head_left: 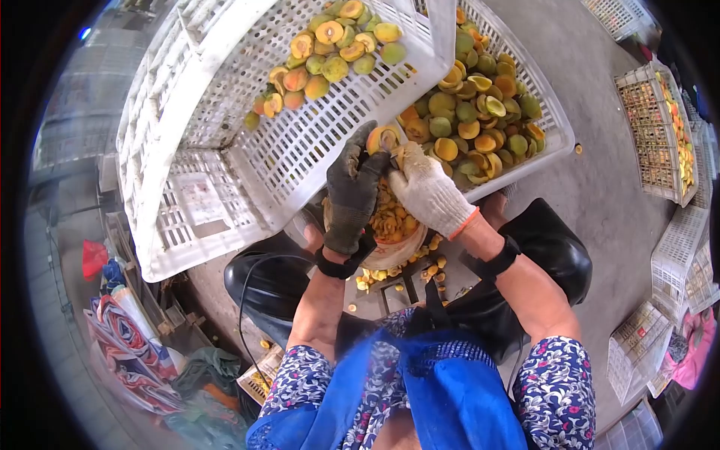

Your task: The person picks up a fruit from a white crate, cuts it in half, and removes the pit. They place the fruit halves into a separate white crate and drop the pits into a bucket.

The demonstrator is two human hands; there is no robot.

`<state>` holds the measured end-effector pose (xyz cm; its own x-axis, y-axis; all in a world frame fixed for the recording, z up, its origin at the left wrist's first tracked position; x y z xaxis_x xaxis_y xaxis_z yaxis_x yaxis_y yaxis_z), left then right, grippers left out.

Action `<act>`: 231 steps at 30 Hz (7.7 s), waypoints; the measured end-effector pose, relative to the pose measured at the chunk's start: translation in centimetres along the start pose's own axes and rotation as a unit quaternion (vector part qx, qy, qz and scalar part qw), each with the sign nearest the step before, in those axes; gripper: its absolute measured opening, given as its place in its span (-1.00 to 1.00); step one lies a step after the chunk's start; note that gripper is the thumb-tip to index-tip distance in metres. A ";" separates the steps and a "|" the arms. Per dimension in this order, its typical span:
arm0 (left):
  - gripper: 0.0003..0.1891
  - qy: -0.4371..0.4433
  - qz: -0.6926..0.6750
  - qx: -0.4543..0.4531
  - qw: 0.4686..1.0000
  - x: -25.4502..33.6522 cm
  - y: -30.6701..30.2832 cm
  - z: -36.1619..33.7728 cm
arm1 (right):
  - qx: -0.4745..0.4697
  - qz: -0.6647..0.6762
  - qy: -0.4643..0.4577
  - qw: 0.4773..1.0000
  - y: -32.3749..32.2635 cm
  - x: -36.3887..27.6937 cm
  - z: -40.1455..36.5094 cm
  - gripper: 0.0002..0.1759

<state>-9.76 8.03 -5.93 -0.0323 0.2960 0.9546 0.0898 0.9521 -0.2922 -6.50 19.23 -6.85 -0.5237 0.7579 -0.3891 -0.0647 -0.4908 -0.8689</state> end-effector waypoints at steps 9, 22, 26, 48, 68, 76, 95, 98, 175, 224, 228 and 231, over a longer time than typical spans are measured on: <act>-0.49 0.033 -0.334 0.044 0.941 -1.5 1.5 -0.3 | -0.053 0.454 0.259 0.851 -0.3 0.0 0.7 -0.89; -0.49 -0.073 -0.453 0.015 0.888 -2.2 0.7 -0.1 | -0.175 0.398 0.187 0.881 0.6 -0.2 0.6 -0.63; -0.52 0.013 -0.446 -0.118 0.887 -3.3 0.8 0.6 | -0.376 0.498 0.334 0.706 0.2 -0.9 -0.7 -0.69; -0.39 0.154 0.569 0.045 0.806 -4.5 -3.8 18.3 | -0.382 0.164 0.167 0.894 4.3 -0.9 -4.2 -0.75; -0.32 -0.009 -0.388 -0.147 0.910 -1.0 0.0 2.4 | -0.006 0.352 0.213 0.911 -1.5 2.8 0.9 -0.57; -0.31 0.037 -0.321 -0.141 0.936 -2.0 0.7 1.6 | -0.073 0.405 0.303 0.859 -0.4 3.0 0.3 -0.57; -0.53 -0.148 -0.492 -0.029 0.857 -3.5 1.3 1.4 | -0.089 0.366 0.224 0.899 1.1 1.9 -0.4 -0.62; -0.55 -0.111 -0.386 -0.044 0.915 -3.4 1.2 1.4 | -0.085 0.332 0.168 0.924 -0.7 0.9 0.4 -0.61; -0.58 -0.085 -0.443 -0.112 0.885 -1.8 1.7 1.7 | -0.048 0.441 0.266 0.856 1.6 1.7 -0.1 -0.59; -0.41 0.177 0.142 -0.061 0.972 -0.3 -4.1 4.0 | 0.007 0.423 0.296 0.856 1.5 4.6 4.6 -0.53; -0.38 0.275 0.260 -0.071 0.923 3.2 -4.8 2.2 | -0.041 0.437 0.280 0.854 -1.0 2.3 6.8 -0.53; -0.36 0.159 0.120 -0.100 0.975 2.2 -6.1 2.2 | -0.100 0.530 0.314 0.781 -0.2 1.2 7.8 -0.56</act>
<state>-12.57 3.09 -2.20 0.3212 0.4402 0.8385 0.2507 0.8143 -0.5235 -13.75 16.92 -4.74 0.3313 0.0623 -0.9415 0.2893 -0.9565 0.0385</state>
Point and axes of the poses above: each hand's wrist, its own z-axis towards the middle knuckle, its own y-axis out of the palm, x = y × z, the point moved 6 cm from there along z, towards the middle knuckle, and after that the axes turned 3 degrees about y, right-handed, at the moved point
